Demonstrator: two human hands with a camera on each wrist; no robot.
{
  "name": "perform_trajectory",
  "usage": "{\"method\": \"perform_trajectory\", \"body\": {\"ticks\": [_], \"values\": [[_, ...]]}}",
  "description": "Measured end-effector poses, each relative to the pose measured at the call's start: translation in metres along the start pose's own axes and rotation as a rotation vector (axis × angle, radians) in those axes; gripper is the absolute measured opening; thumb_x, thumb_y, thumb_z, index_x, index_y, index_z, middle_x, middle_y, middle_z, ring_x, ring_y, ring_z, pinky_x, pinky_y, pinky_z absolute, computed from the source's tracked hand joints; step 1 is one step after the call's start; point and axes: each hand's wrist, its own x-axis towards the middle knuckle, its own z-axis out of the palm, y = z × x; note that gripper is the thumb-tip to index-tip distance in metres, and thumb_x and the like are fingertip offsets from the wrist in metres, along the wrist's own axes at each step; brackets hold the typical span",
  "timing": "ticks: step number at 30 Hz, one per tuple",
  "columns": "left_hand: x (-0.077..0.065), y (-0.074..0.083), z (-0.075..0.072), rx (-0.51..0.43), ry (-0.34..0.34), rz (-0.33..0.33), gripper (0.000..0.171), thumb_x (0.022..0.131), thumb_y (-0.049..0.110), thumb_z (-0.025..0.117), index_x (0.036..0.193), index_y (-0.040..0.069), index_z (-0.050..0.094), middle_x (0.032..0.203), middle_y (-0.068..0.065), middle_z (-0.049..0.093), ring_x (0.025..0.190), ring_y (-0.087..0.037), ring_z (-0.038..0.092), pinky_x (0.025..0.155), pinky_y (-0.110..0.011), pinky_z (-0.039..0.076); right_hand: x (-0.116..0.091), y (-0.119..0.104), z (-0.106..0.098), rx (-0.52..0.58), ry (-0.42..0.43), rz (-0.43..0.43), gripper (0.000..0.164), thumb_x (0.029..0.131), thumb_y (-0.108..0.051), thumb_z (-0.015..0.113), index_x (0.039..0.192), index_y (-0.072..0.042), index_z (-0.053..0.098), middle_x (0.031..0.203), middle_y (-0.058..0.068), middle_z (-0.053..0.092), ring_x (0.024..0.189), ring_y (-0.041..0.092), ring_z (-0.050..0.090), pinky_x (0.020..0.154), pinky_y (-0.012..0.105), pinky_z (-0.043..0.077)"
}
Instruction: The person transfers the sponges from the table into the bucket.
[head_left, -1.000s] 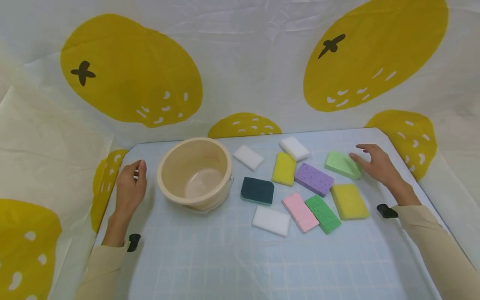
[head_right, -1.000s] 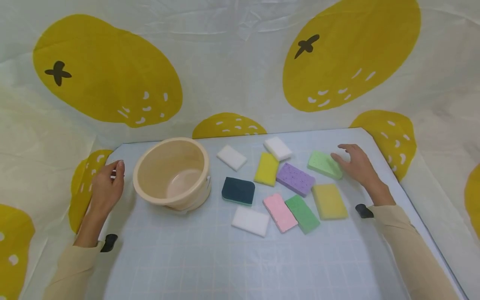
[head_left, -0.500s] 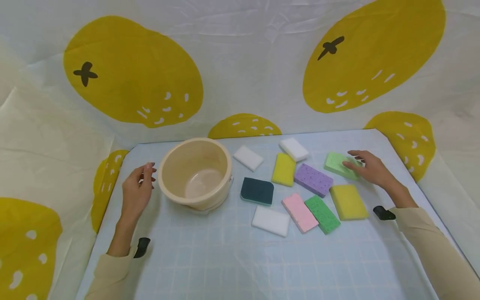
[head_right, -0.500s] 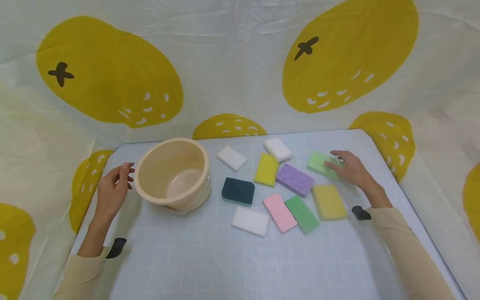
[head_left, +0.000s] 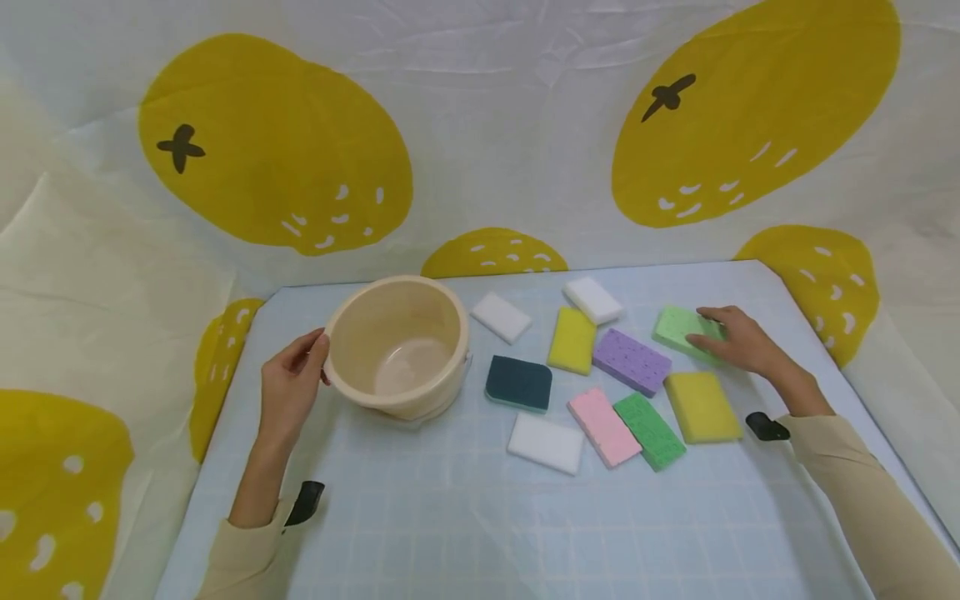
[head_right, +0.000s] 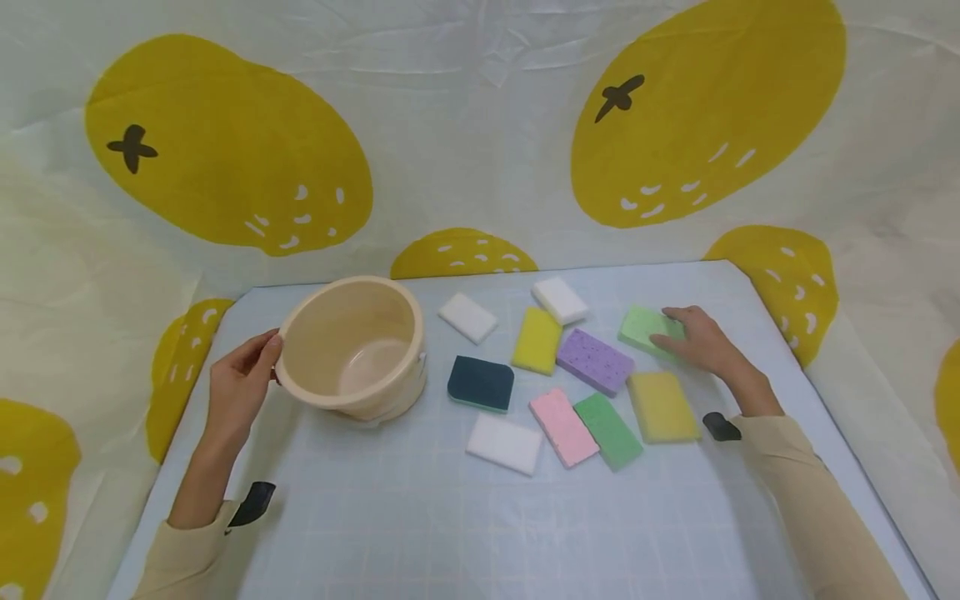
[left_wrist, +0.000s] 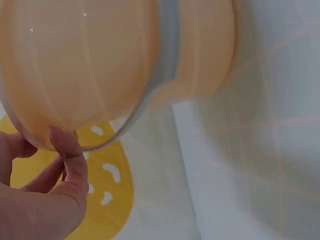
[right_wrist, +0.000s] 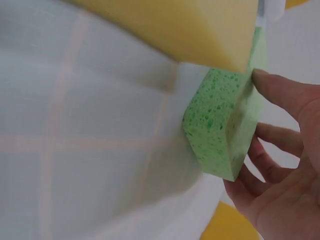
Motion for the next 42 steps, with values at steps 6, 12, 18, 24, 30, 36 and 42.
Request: {"method": "perform_trajectory", "body": {"ticks": [6,12,18,24,30,36,42], "values": [[-0.002,0.009,-0.002,-0.057,-0.033,-0.141,0.05,0.101,0.037,0.067,0.138,0.003,0.064,0.115,0.003,0.069,0.087,-0.005,0.065,0.076,-0.012,0.055,-0.001,-0.004,-0.004,-0.005,0.026,-0.017,0.064,0.1,-0.029,0.069,0.139,0.016,0.046,0.135,0.041,0.046,0.125,0.056,0.042,0.102,0.072,0.035],[-0.001,0.013,-0.003,-0.189,-0.067,-0.25,0.054,0.097,0.034,0.073,0.14,0.002,0.062,0.12,0.0,0.066,0.097,-0.01,0.065,0.08,-0.014,0.057,-0.001,-0.004,-0.009,-0.01,0.044,-0.047,0.048,0.102,-0.023,0.067,0.134,0.01,0.052,0.132,0.038,0.056,0.122,0.056,0.05,0.099,0.07,0.041],[-0.002,0.012,-0.007,-0.322,-0.08,-0.31,0.056,0.092,0.023,0.079,0.138,-0.003,0.059,0.109,0.003,0.069,0.089,-0.008,0.068,0.075,-0.019,0.06,-0.001,-0.009,-0.019,-0.037,0.006,-0.069,0.046,0.102,-0.02,0.067,0.132,0.012,0.056,0.128,0.037,0.06,0.114,0.054,0.057,0.096,0.067,0.047],[-0.003,0.013,-0.009,-0.322,-0.094,-0.343,0.061,0.089,0.026,0.083,0.139,-0.001,0.059,0.108,0.005,0.07,0.088,-0.007,0.07,0.073,-0.022,0.061,-0.003,-0.018,-0.03,-0.065,-0.033,-0.068,0.042,0.099,-0.018,0.071,0.127,0.013,0.062,0.117,0.033,0.066,0.107,0.05,0.063,0.091,0.062,0.053],[-0.003,0.014,-0.009,-0.29,-0.125,-0.358,0.065,0.089,0.031,0.082,0.141,0.0,0.058,0.115,0.004,0.067,0.091,-0.009,0.069,0.077,-0.023,0.061,-0.006,-0.021,-0.036,-0.103,0.032,-0.102,0.035,0.093,-0.016,0.078,0.117,0.008,0.068,0.104,0.021,0.071,0.098,0.041,0.066,0.079,0.044,0.057],[-0.002,0.014,-0.008,-0.291,-0.129,-0.371,0.066,0.088,0.033,0.082,0.141,0.002,0.059,0.116,0.003,0.067,0.091,-0.01,0.069,0.077,-0.023,0.06,-0.008,-0.028,-0.041,-0.098,0.089,-0.118,0.033,0.091,-0.016,0.08,0.114,0.006,0.07,0.102,0.021,0.072,0.095,0.041,0.068,0.073,0.031,0.056],[-0.002,0.014,-0.009,-0.327,-0.121,-0.387,0.065,0.088,0.031,0.083,0.14,0.002,0.059,0.113,0.005,0.069,0.09,-0.01,0.068,0.075,-0.022,0.061,-0.007,-0.04,-0.046,-0.079,0.113,-0.099,0.037,0.092,-0.02,0.08,0.117,0.006,0.068,0.106,0.024,0.071,0.098,0.043,0.067,0.069,0.013,0.047]]}}
